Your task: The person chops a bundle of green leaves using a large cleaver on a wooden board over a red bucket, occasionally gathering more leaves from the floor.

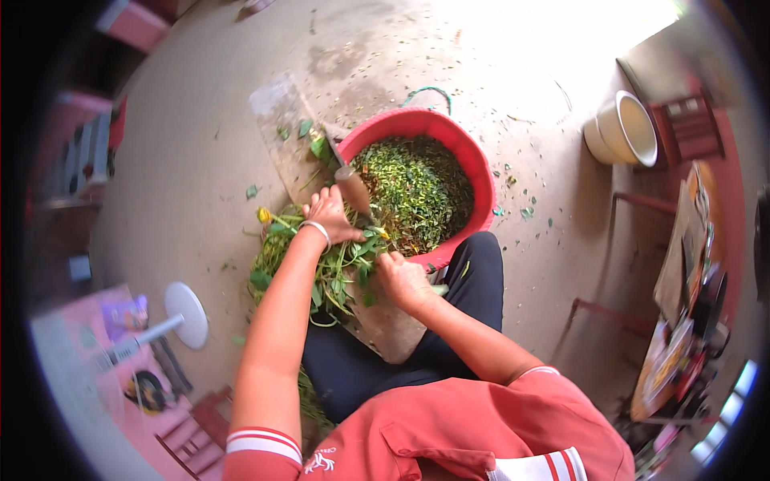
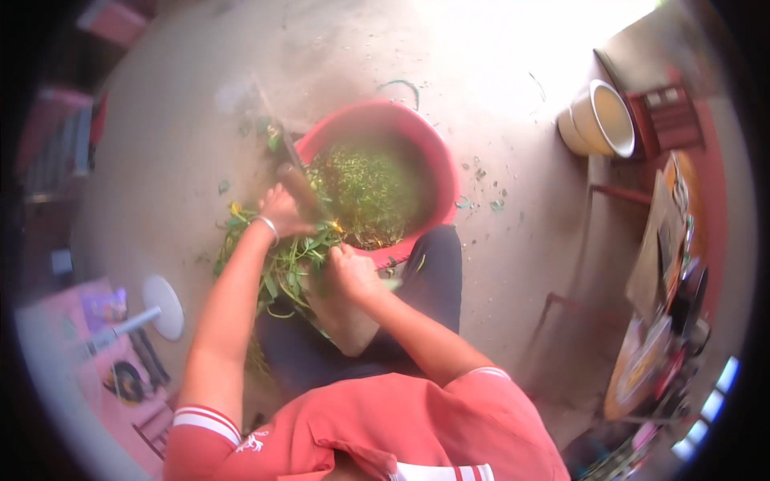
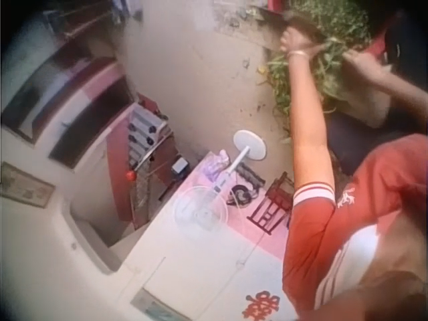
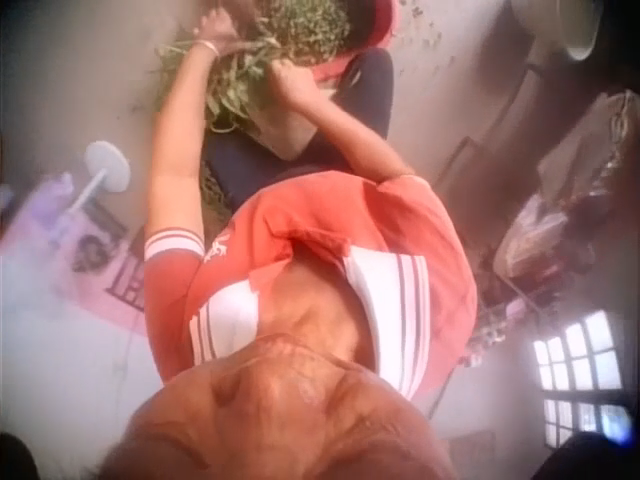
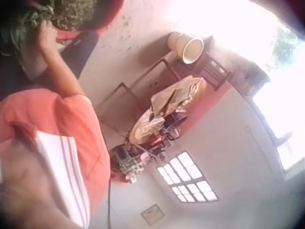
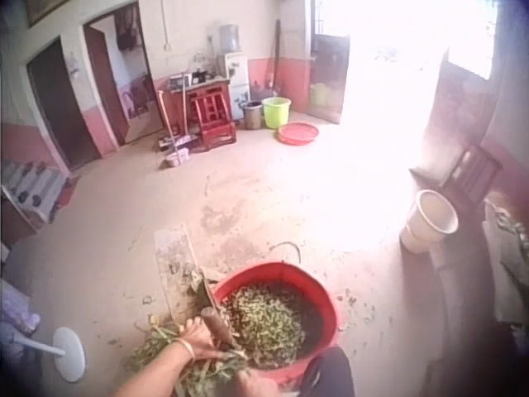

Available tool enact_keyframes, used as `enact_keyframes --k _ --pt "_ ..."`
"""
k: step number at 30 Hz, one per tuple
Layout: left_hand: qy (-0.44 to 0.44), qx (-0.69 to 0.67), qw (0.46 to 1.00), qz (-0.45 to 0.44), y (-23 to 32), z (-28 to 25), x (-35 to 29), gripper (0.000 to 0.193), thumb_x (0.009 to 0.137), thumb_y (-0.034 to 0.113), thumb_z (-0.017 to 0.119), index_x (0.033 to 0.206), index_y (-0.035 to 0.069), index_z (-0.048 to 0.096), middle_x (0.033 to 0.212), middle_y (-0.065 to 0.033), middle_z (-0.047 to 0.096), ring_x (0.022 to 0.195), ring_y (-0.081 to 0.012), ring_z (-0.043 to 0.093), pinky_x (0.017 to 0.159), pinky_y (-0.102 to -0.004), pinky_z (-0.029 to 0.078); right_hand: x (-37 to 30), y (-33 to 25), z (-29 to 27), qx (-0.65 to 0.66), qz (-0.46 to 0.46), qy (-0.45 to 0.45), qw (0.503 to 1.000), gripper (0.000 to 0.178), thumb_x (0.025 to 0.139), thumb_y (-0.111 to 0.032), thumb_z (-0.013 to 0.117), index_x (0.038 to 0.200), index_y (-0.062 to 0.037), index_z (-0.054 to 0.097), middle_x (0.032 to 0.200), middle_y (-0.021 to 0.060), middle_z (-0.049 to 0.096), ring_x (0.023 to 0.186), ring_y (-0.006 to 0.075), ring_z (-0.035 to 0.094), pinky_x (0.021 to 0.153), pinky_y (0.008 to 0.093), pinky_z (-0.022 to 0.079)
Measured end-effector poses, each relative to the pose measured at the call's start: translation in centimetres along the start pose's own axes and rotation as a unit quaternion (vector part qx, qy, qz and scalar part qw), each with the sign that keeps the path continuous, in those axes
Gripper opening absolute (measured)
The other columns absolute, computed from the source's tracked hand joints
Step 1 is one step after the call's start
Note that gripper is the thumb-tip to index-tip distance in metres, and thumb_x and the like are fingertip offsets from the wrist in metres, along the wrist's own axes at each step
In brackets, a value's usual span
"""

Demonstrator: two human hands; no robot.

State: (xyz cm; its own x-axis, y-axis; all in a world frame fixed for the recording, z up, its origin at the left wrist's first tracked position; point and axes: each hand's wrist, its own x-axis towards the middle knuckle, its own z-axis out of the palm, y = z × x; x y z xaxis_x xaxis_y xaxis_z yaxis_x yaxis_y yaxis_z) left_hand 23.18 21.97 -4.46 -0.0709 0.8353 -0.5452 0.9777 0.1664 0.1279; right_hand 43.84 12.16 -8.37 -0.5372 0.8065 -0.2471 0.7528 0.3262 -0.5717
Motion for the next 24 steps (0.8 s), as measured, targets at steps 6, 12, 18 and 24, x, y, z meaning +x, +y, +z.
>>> enact_keyframes --k 6,12,18,24 --pt "-0.006 0.014 1.000 0.003 -0.5 0.4 0.3 0.136 0.047 0.075 0.086 0.145 -0.005 0.038 0.142 -0.0195 0.045 0.135 -0.0357 0.042 0.110 -0.0538 0.036 1.6 -8.2 2.5 0.126 0.085 -0.069 0.986 0.039 0.079 -0.007 0.064 0.111 0.0072 0.049 0.100 0.0249 0.065 0.093 0.0389 0.070 0.077 0.0460 0.058" --pt "0.065 0.006 0.998 -0.025 0.2 1.6 0.0 0.100 0.054 0.044 0.093 0.130 0.000 0.045 0.128 -0.0155 0.052 0.126 -0.0359 0.048 0.104 -0.0564 0.039 1.9 -9.8 -2.2 0.085 -0.001 -0.242 0.966 0.041 0.081 -0.012 0.062 0.114 0.0079 0.050 0.093 0.0266 0.066 0.082 0.0413 0.070 0.073 0.0503 0.057" --pt "0.064 -0.040 0.997 -0.007 -0.2 1.5 0.2 0.104 0.053 0.050 0.091 0.130 -0.001 0.044 0.129 -0.0169 0.052 0.125 -0.0374 0.048 0.106 -0.0590 0.036 3.2 -3.1 -0.9 0.053 0.075 0.150 0.984 0.057 0.079 -0.012 0.062 0.128 0.0111 0.045 0.103 0.0258 0.057 0.090 0.0399 0.062 0.078 0.0479 0.054" --pt "0.095 -0.068 0.993 0.004 0.4 0.8 -0.9 0.111 0.051 0.063 0.089 0.130 -0.001 0.045 0.131 -0.0184 0.052 0.127 -0.0364 0.047 0.107 -0.0576 0.034 2.8 -8.3 2.0 0.048 0.136 -0.004 0.990 0.071 0.078 -0.004 0.063 0.138 0.0169 0.033 0.124 0.0306 0.048 0.110 0.0420 0.055 0.093 0.0454 0.050"
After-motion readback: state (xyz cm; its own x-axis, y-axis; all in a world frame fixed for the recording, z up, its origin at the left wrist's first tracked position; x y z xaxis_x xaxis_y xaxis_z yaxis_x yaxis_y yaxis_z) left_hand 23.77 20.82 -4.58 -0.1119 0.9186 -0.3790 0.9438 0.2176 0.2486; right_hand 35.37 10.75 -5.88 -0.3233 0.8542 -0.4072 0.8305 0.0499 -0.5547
